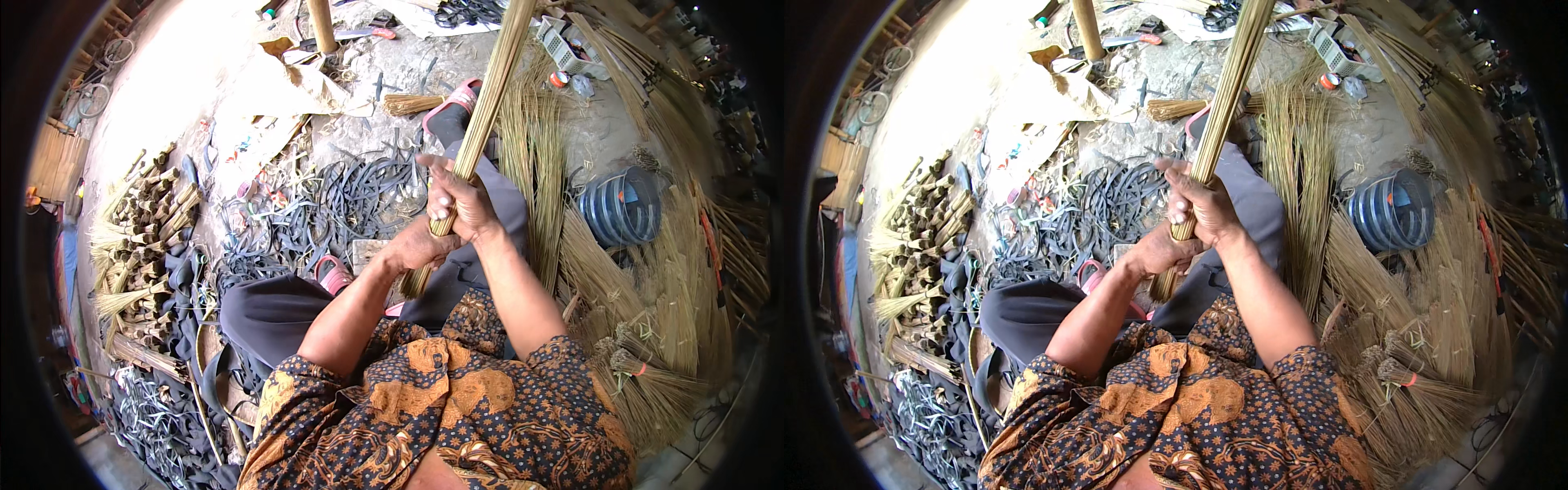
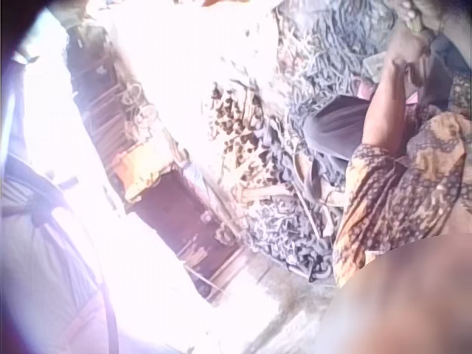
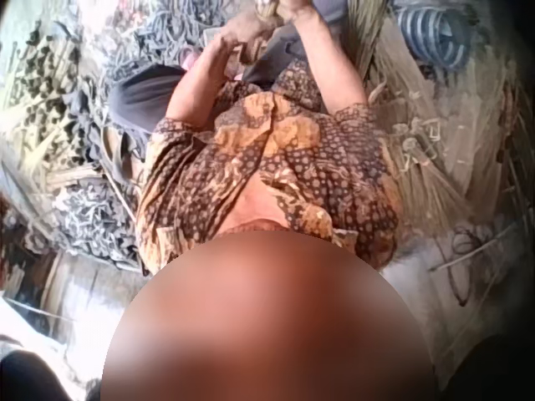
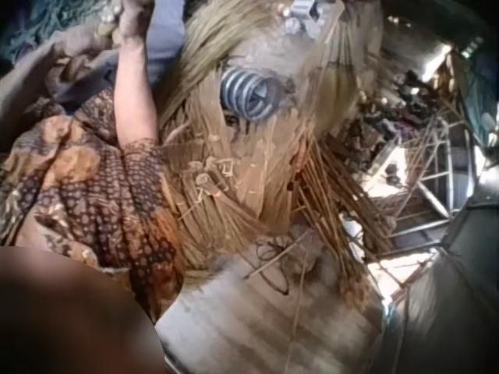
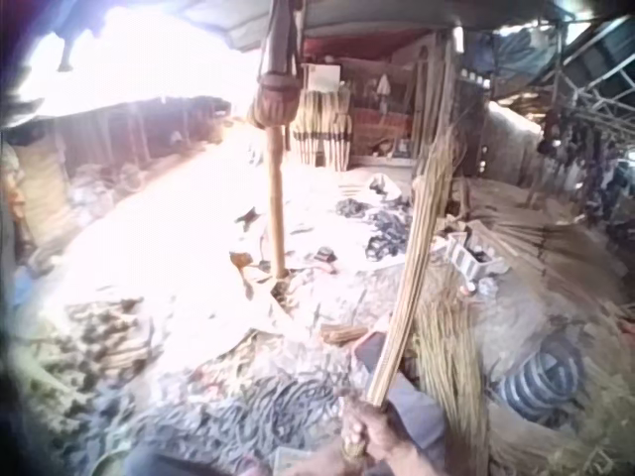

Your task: The person gathers thin sticks, aligns them into a bundle, and ties them together with a rubber band. The person repeats this process multiple times, placing each completed bundle aside.

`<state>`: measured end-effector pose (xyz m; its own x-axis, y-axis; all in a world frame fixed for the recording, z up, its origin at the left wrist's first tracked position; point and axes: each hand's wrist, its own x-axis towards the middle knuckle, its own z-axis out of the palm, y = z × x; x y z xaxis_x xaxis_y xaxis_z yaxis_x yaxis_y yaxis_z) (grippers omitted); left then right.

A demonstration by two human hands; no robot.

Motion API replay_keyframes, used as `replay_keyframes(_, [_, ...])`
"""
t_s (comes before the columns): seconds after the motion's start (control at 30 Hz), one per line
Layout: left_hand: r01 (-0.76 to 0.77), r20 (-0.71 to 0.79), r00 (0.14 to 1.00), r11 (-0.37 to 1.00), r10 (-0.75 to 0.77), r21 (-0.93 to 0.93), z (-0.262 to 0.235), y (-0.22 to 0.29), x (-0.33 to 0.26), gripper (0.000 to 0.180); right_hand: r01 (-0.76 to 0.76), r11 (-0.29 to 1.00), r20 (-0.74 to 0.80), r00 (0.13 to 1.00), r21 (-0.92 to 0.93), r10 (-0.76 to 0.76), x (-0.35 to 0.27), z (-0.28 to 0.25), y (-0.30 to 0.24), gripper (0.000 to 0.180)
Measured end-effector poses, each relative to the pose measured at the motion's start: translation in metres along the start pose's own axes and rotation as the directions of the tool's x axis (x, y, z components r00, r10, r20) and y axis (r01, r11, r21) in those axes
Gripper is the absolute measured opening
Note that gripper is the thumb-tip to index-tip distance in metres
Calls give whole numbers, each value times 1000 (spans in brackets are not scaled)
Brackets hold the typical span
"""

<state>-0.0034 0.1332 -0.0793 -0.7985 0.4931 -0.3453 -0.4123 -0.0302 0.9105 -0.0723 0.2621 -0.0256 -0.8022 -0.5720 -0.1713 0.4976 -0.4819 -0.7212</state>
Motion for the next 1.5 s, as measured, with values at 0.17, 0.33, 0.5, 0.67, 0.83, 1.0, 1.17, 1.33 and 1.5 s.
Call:
replay_keyframes(0.17, [-122,-485,823,925,296,359,19,26,-20,14,71,997,-158,984,-41,-77,8,14,7,28])
replay_keyframes(0.33, [19,-274,961,975,43,220,1,27,-30,26,-43,999,-198,979,0,43,20,18,11,33])
replay_keyframes(0.5, [190,-558,826,893,80,408,5,16,-23,45,-3,997,-369,929,-72,-24,38,14,24,31])
replay_keyframes(0.67, [134,-492,866,909,86,394,-34,31,-28,27,51,997,-141,988,-59,-59,59,9,28,58])
replay_keyframes(0.83, [294,-555,831,842,8,452,-98,96,-48,27,109,955,-117,982,-277,-146,93,-38,32,80])
replay_keyframes(1.0, [250,-639,758,845,134,473,-129,142,-71,25,-416,735,-571,819,-535,47,110,-136,99,35])
replay_keyframes(1.17, [237,-672,712,831,203,503,-143,148,-85,29,-652,244,-672,740,-718,0,109,-184,171,26])
replay_keyframes(1.33, [288,-719,673,834,173,470,-157,147,-95,32,-626,66,-630,771,-777,-92,140,-170,195,18])
replay_keyframes(1.5, [324,-774,627,875,85,359,-165,142,-99,33,-491,-29,-474,854,-871,-215,174,-174,198,17])
